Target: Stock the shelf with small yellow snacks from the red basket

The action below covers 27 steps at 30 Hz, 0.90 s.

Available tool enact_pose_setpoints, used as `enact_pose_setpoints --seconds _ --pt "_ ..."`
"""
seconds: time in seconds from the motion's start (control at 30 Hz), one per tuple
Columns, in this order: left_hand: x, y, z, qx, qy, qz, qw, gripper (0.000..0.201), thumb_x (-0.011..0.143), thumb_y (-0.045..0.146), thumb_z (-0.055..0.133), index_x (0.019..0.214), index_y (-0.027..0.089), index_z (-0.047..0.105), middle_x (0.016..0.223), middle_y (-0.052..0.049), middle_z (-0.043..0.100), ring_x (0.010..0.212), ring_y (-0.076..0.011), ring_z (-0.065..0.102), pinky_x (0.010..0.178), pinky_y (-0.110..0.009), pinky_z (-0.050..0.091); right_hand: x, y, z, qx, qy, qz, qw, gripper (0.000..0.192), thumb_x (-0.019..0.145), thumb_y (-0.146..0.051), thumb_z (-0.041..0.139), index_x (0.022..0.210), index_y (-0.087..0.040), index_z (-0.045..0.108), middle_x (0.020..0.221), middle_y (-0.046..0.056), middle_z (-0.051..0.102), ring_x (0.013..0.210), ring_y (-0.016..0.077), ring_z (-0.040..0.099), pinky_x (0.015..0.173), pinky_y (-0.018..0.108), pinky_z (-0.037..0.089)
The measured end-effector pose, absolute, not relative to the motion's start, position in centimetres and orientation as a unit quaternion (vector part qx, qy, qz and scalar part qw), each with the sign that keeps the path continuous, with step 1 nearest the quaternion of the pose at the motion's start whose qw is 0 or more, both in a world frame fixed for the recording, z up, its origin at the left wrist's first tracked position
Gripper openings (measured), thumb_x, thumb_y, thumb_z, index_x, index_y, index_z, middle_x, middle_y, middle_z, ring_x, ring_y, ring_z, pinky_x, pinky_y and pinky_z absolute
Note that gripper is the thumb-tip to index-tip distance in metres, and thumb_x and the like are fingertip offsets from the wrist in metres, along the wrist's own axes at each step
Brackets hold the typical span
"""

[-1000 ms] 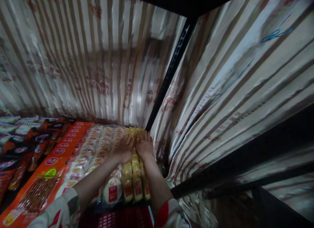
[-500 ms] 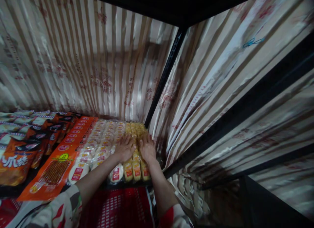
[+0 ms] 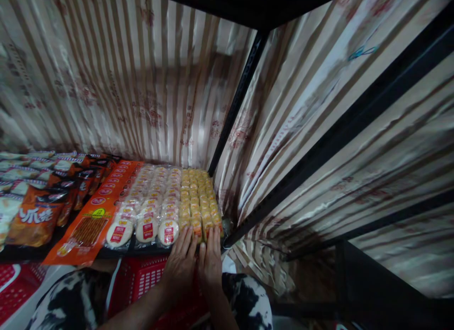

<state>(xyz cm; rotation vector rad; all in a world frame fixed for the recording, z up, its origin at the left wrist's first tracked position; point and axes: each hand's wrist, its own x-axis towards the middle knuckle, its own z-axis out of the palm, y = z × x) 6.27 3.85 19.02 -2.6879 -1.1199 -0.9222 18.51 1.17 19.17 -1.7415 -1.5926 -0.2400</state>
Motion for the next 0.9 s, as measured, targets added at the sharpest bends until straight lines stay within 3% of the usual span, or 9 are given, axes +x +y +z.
enact_pose_setpoints --seconds 0.27,0.47,0.7,0.9 --pt "6.3 4.6 17.9 -0.879 -0.387 -0.272 0.051 0.053 0.083 0.019 0.044 0.135 0.013 0.039 0.145 -0.017 0.031 0.138 -0.0301 0.018 0.104 -0.046 0.034 18.6 2.2 17.8 -0.731 -0.576 -0.082 0.358 0.053 0.093 -0.029 0.027 0.141 -0.006 0.027 0.151 0.020 0.010 0.140 0.0305 0.004 0.104 0.056 0.030" --pt "6.3 4.7 17.9 -0.880 -0.400 -0.244 0.077 0.053 0.080 0.015 0.043 0.132 0.013 0.043 0.145 -0.014 0.034 0.137 -0.0272 0.024 0.102 -0.042 0.037 18.7 2.3 17.2 -0.704 -0.610 -0.088 0.351 0.055 0.093 -0.028 0.026 0.145 -0.008 0.017 0.148 0.018 0.023 0.140 0.0288 0.006 0.104 0.057 0.028" --pt "6.4 4.1 19.4 -0.882 -0.383 -0.244 0.123 0.051 0.081 0.018 0.043 0.132 0.014 0.045 0.144 -0.013 0.036 0.136 -0.0286 0.026 0.107 -0.047 0.027 18.5 2.3 18.3 -0.736 -0.561 -0.046 0.376 0.059 0.093 -0.031 0.025 0.145 -0.006 0.013 0.150 0.021 0.014 0.139 0.0285 0.011 0.106 0.053 0.027" --pt "7.7 4.2 19.7 -0.902 -0.331 -0.227 0.156 0.058 0.082 0.021 0.039 0.140 0.013 0.033 0.144 -0.011 0.037 0.135 -0.0253 0.029 0.110 -0.046 0.021 19.0 3.9 19.5 -0.769 -0.506 0.019 0.390 0.062 0.092 -0.033 0.018 0.142 0.002 0.015 0.150 0.023 0.011 0.140 0.0295 0.006 0.111 0.049 0.020"
